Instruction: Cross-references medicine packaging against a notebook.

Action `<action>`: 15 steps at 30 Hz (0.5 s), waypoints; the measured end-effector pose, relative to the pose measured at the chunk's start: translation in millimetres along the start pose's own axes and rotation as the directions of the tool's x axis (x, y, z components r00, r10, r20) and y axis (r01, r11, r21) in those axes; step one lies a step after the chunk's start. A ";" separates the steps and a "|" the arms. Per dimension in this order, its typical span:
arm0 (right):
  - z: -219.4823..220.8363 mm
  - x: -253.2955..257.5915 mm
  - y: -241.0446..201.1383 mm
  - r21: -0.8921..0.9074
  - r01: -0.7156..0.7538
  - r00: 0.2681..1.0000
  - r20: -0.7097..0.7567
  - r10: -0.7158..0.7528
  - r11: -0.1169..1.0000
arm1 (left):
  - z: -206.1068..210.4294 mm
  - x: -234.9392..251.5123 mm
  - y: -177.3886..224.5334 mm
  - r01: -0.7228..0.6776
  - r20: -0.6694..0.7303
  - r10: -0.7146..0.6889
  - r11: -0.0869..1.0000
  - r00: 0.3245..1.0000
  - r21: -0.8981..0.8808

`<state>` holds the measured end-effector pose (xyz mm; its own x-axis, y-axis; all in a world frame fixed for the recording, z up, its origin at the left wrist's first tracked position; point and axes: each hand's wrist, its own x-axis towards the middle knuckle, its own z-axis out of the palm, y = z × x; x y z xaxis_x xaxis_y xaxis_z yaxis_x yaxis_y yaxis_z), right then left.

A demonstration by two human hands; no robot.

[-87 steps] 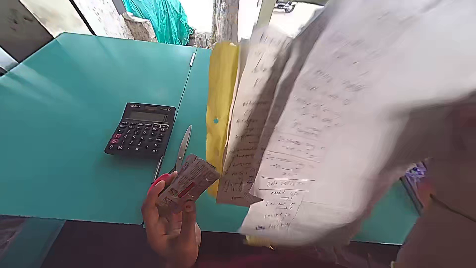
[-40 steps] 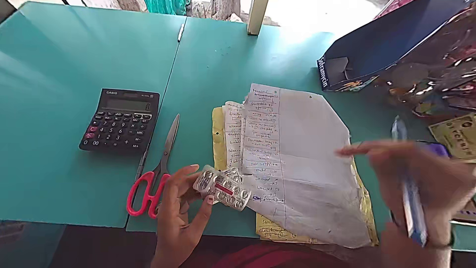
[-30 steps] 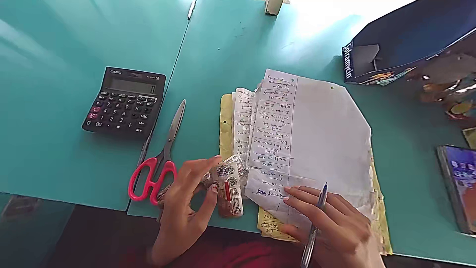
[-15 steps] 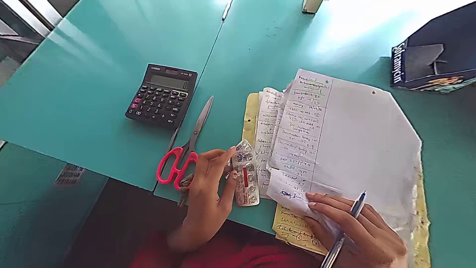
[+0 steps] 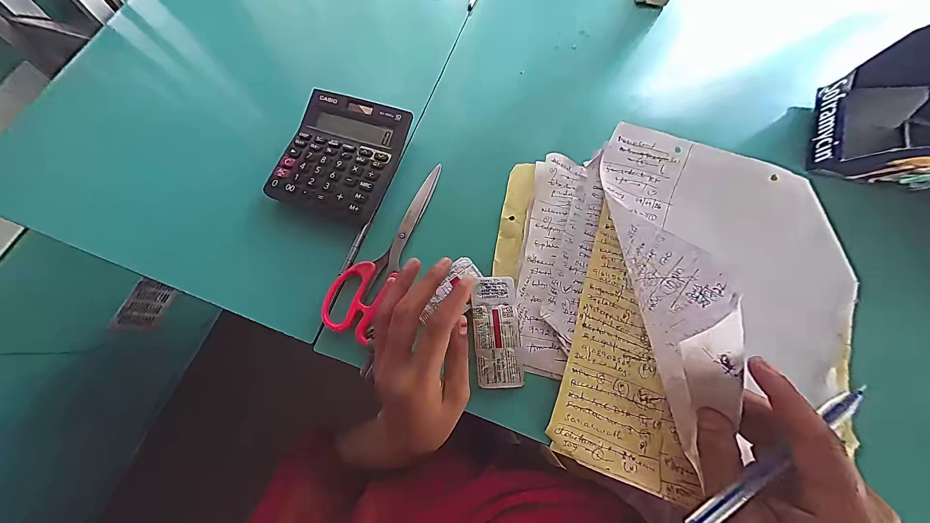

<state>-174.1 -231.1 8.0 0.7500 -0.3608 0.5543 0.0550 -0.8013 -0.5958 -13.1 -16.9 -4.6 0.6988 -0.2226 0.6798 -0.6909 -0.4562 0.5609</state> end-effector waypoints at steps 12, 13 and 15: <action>-3.5 0.0 -5.8 0.105 -0.075 0.992 -0.094 0.085 0.992 | -9.1 -8.2 7.9 -0.142 0.340 0.066 0.969 0.938 0.203; -4.1 1.1 -7.3 0.137 -0.085 0.989 -0.111 0.100 0.987 | -8.5 -8.2 8.4 -0.157 0.352 0.075 0.965 0.933 0.209; -5.9 3.2 -11.8 0.210 -0.107 0.976 -0.166 0.143 0.972 | -8.4 -8.1 8.4 -0.164 0.360 0.085 0.967 0.929 0.195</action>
<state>-176.3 -225.6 20.2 0.6302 -0.5459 0.5521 0.1119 -0.6397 -0.7604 -26.2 -11.8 -1.5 0.6574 -0.5555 0.5091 -0.7465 -0.5726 0.3391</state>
